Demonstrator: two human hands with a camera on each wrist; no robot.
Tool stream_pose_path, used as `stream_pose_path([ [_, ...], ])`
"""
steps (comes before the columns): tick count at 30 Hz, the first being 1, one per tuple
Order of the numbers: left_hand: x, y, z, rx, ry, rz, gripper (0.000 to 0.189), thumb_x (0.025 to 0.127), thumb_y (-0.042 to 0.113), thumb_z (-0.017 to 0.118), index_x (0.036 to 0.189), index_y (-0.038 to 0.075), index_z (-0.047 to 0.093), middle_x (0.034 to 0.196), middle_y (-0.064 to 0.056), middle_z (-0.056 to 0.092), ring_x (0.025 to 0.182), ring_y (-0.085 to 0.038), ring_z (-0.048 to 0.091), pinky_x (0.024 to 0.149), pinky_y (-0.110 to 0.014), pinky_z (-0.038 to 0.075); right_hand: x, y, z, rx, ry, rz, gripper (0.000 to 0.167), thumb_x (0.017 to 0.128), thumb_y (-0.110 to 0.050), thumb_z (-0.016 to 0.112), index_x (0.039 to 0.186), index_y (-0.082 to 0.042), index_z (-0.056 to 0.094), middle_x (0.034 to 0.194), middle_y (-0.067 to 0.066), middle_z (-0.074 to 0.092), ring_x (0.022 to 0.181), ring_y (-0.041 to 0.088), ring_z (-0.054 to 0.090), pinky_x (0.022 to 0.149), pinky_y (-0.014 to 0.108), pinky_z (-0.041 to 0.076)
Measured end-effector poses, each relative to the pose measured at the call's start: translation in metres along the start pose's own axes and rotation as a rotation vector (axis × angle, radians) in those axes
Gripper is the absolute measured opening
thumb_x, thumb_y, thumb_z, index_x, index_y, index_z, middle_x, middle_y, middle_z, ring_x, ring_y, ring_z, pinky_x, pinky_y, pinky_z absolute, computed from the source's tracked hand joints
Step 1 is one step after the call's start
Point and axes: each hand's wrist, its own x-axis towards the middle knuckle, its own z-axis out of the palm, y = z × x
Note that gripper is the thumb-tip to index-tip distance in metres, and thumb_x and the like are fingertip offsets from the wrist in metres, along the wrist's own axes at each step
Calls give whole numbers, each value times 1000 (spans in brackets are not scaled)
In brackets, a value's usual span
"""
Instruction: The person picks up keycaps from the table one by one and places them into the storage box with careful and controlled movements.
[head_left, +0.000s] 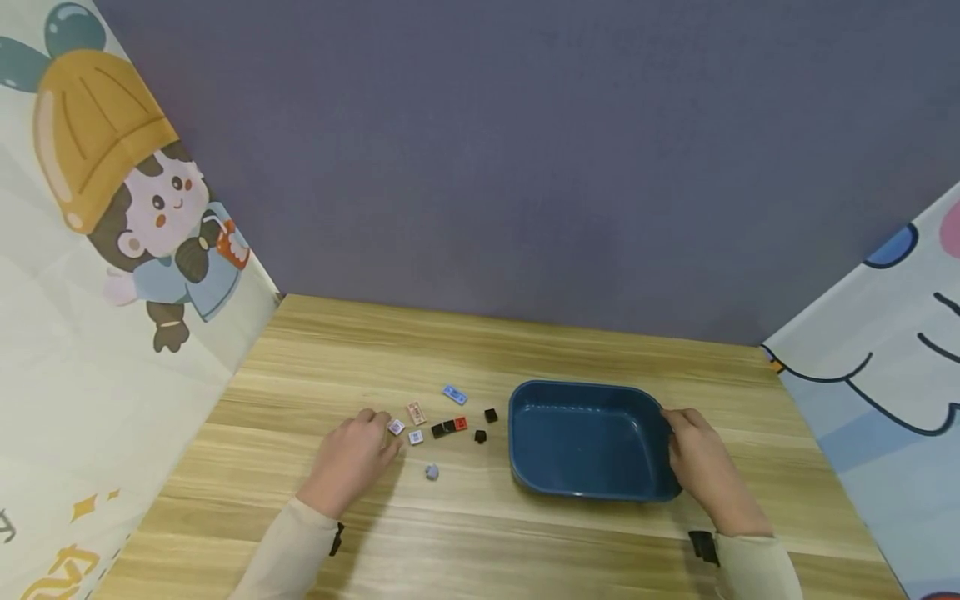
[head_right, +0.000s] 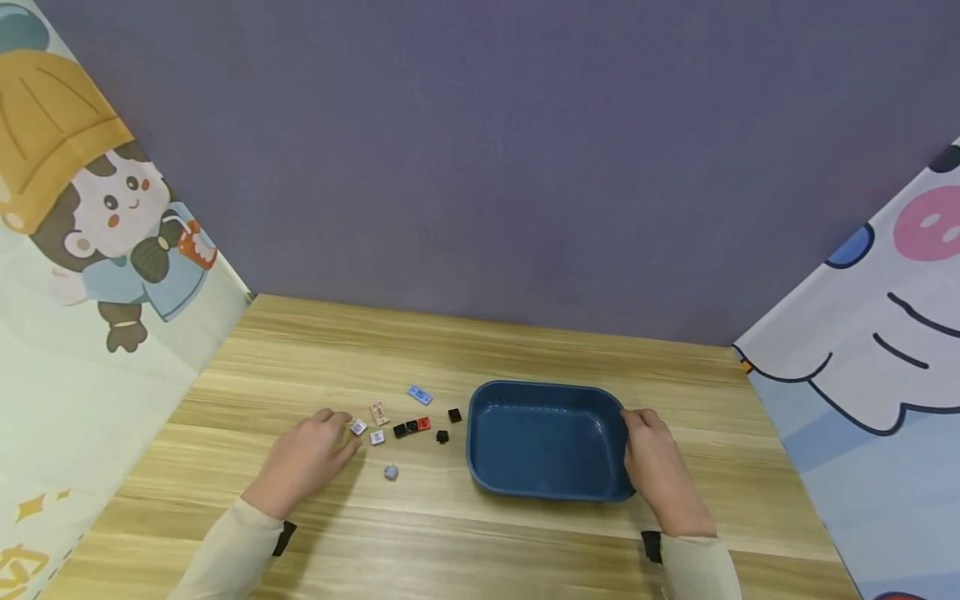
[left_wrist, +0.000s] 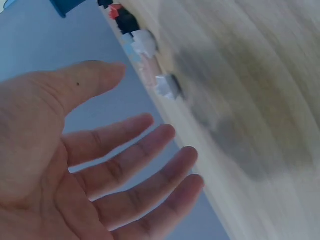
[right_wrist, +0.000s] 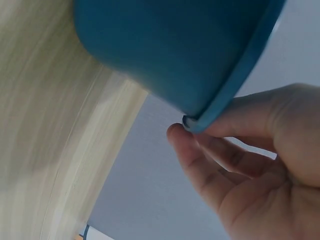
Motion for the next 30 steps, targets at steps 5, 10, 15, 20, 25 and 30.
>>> stream_pose_path([
  [5,5,-2,7,-23,-91,-73,27,87,26,77,89,1,68,75,-8,59,58,-17,54,49,-30,50,-1,0,1,-9,-13,29,30,82,17,60,112,19,61,101,31,59,90,47,62,75,56,54],
  [10,10,-4,12,-7,-132,-118,29,88,28,77,90,0,68,78,-11,61,59,-19,55,48,-31,50,-1,0,1,-17,-15,39,30,81,17,61,110,19,61,100,31,58,89,47,62,73,56,55],
  [15,14,-5,15,9,-131,-138,26,88,24,77,91,0,68,78,-12,60,58,-21,53,47,-32,50,-2,-3,-1,-25,-38,62,30,82,16,61,112,19,60,102,32,58,91,47,62,75,56,55],
  [20,16,-6,17,8,-123,-155,28,86,26,78,89,0,68,77,-11,58,56,-19,51,44,-28,46,-2,-4,-1,-27,-41,69,30,82,16,61,112,19,60,102,31,58,91,47,62,76,56,54],
  [25,18,-7,21,5,-112,-168,31,85,30,78,86,1,67,78,-11,58,57,-19,51,45,-29,47,-3,-3,0,-22,-31,69,29,82,16,61,111,19,60,102,31,58,91,47,62,76,56,54],
  [30,19,-5,22,12,-109,-173,27,85,26,77,86,0,67,81,-13,60,58,-19,50,46,-30,48,-3,-2,1,-16,-20,58,29,81,16,61,110,19,61,101,31,58,90,47,62,74,56,54],
])
